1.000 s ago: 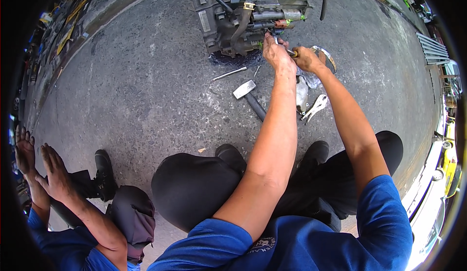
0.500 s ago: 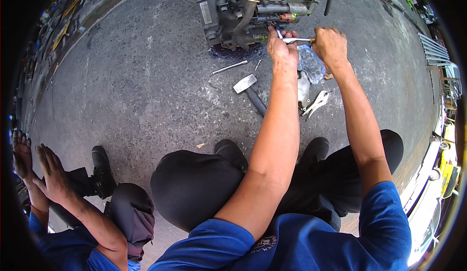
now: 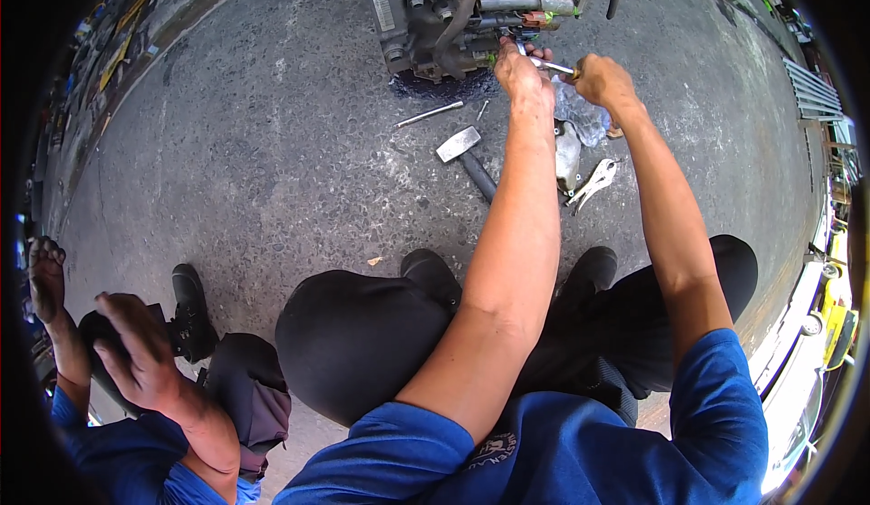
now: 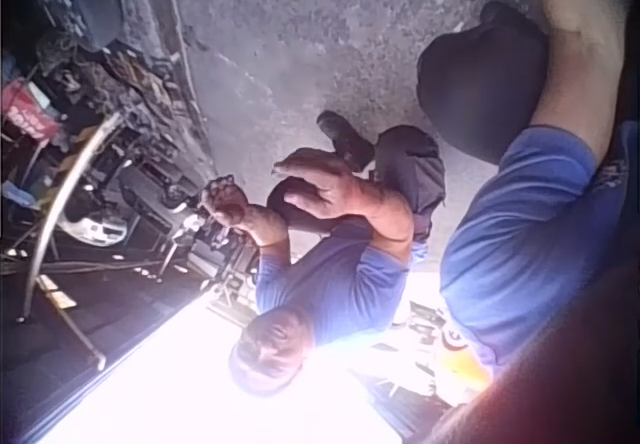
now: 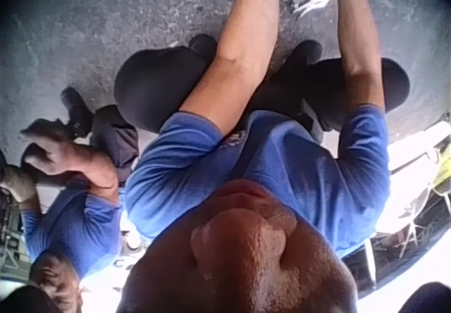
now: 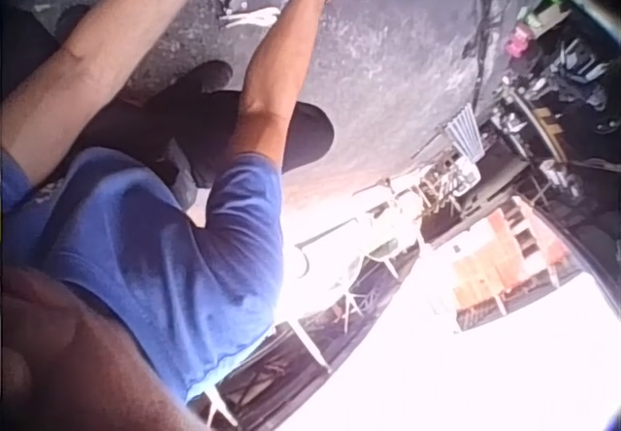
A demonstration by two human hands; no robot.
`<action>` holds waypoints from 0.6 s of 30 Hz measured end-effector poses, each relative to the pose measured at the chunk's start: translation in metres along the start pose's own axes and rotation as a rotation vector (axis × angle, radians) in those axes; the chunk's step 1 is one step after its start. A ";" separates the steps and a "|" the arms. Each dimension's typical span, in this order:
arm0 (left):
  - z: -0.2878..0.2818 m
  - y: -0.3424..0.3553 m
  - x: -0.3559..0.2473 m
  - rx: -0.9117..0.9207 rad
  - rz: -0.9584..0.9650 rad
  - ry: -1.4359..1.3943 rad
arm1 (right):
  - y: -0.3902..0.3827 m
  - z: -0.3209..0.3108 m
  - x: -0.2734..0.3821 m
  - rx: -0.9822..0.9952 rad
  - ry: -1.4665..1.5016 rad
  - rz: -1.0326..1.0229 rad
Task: Loosening and adjusting components on an engine or transmission assembly using a wrench.
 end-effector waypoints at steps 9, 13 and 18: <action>0.009 -0.001 0.008 0.013 -0.153 -0.276 | -0.024 -0.073 0.031 -0.445 -0.310 -0.256; 0.010 -0.006 0.009 0.062 -0.134 -0.271 | -0.030 -0.073 0.028 -0.534 -0.310 -0.338; 0.003 0.001 -0.002 0.075 -0.128 -0.292 | -0.036 -0.067 0.043 -0.475 -0.327 -0.385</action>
Point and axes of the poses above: each hand's wrist, its own y-axis towards the middle knuckle, its own z-axis out of the palm, x = y × z, the point moved 9 cm from there along y, towards the middle knuckle, and after that the axes turned 3 degrees about -y, right-handed, at the moved point
